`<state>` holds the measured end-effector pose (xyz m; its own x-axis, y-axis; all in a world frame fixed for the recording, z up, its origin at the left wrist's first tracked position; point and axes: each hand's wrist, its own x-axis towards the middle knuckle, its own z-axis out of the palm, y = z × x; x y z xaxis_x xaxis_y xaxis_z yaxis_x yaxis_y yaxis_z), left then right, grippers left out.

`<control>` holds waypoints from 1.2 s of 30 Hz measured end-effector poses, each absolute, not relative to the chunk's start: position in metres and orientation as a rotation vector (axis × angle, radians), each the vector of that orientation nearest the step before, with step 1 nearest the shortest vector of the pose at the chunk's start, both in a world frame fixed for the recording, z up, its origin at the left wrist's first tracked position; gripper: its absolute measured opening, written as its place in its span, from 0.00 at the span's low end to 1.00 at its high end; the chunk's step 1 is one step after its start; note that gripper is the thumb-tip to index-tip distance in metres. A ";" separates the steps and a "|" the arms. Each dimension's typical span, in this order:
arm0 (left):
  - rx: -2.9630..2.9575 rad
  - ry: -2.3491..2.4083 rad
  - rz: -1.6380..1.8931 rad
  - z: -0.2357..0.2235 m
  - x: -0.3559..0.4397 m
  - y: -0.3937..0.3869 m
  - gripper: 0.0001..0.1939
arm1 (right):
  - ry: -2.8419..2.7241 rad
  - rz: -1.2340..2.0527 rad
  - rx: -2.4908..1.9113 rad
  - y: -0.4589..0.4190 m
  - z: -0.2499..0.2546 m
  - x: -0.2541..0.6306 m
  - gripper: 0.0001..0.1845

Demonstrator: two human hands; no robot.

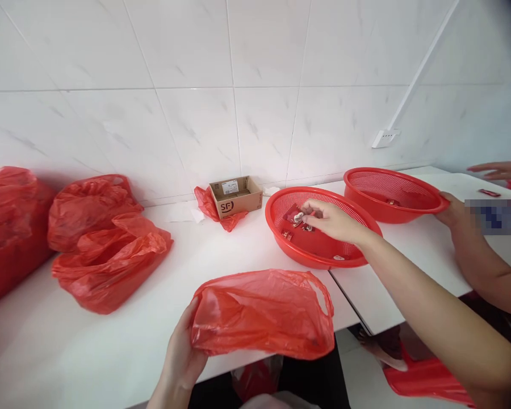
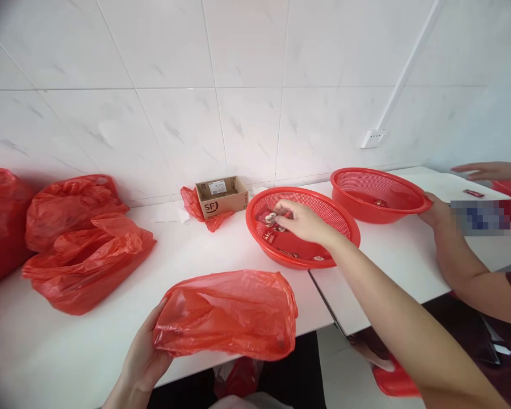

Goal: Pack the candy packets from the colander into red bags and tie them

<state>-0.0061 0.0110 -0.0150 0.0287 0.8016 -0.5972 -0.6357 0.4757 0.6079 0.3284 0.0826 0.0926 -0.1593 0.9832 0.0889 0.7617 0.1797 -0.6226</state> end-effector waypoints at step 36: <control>0.452 0.994 1.066 -0.025 -0.031 -0.007 0.31 | -2.387 0.983 -1.935 0.158 0.043 0.336 0.08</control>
